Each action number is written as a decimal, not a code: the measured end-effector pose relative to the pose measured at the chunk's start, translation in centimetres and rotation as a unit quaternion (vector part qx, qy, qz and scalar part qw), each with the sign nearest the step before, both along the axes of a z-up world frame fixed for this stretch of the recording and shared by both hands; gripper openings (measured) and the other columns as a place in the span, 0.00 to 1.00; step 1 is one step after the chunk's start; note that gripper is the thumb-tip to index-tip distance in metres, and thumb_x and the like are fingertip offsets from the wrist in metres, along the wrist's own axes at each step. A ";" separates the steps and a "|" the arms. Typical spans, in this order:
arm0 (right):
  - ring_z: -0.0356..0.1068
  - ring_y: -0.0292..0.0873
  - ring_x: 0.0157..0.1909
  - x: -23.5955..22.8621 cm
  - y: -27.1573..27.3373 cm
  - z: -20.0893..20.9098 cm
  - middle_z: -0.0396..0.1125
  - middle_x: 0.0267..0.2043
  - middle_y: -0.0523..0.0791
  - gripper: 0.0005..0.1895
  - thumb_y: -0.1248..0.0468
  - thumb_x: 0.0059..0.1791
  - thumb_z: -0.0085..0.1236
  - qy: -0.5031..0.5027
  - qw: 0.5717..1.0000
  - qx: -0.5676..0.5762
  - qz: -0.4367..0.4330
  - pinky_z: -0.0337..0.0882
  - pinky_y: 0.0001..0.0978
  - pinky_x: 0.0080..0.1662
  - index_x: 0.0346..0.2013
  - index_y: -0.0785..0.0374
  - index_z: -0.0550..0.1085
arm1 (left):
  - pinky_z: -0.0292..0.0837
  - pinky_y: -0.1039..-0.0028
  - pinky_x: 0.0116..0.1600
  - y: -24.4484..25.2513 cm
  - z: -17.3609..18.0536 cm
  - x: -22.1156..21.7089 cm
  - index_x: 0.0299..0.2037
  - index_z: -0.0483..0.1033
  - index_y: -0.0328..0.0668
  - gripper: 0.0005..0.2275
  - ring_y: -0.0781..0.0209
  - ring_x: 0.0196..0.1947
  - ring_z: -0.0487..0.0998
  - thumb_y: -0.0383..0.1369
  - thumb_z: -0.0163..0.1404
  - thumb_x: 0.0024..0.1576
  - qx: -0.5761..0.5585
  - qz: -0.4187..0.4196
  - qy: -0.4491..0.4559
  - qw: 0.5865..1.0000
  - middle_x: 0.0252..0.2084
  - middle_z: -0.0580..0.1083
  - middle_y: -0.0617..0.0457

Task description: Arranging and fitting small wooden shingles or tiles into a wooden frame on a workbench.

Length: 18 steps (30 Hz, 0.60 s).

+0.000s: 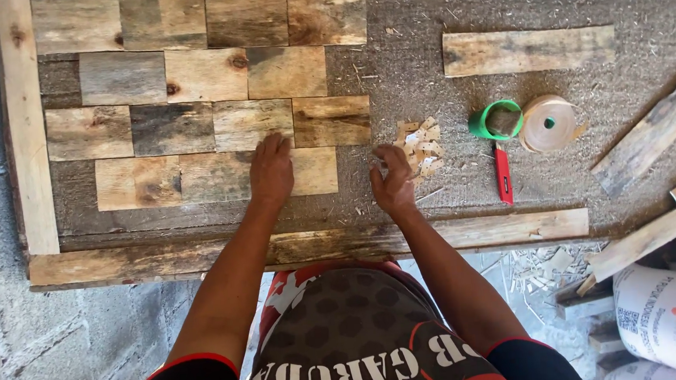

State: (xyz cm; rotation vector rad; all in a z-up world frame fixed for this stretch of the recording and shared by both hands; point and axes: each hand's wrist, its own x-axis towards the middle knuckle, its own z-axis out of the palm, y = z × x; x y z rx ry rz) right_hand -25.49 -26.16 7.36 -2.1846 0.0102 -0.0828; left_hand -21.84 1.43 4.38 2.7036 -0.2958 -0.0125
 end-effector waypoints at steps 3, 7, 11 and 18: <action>0.74 0.56 0.54 -1.9 -0.1 1.4 0.69 0.56 0.55 0.15 0.75 0.48 0.58 -0.019 0.999 -0.019 0.021 0.78 0.43 0.53 0.50 0.67 0.76 | 0.63 0.53 0.68 0.0 -0.1 -0.2 0.57 0.73 0.33 0.18 0.40 0.63 0.68 0.25 0.56 0.56 -0.027 0.009 -0.007 1.000 0.61 0.68 0.41; 0.74 0.56 0.55 -4.5 -0.9 0.4 0.68 0.58 0.55 0.13 0.73 0.50 0.58 0.005 0.997 -0.044 0.060 0.81 0.40 0.52 0.49 0.66 0.75 | 0.62 0.53 0.68 0.0 0.6 0.0 0.58 0.72 0.32 0.19 0.38 0.63 0.67 0.24 0.56 0.55 -0.028 0.012 0.014 0.999 0.62 0.68 0.40; 0.75 0.57 0.54 -6.3 -1.3 2.3 0.68 0.57 0.55 0.14 0.74 0.48 0.58 0.019 0.997 -0.036 0.068 0.79 0.41 0.51 0.49 0.66 0.76 | 0.56 0.52 0.72 -0.4 -0.4 -0.5 0.60 0.70 0.29 0.19 0.38 0.67 0.64 0.25 0.55 0.58 -0.016 0.013 0.000 1.000 0.64 0.66 0.37; 0.74 0.58 0.55 -7.8 -1.9 2.6 0.69 0.57 0.55 0.15 0.73 0.47 0.58 0.006 0.998 -0.025 0.052 0.77 0.45 0.52 0.50 0.66 0.76 | 0.41 0.61 0.82 -3.6 -1.3 -2.3 0.62 0.68 0.28 0.17 0.41 0.79 0.53 0.28 0.49 0.65 0.100 -0.049 0.084 0.990 0.77 0.57 0.35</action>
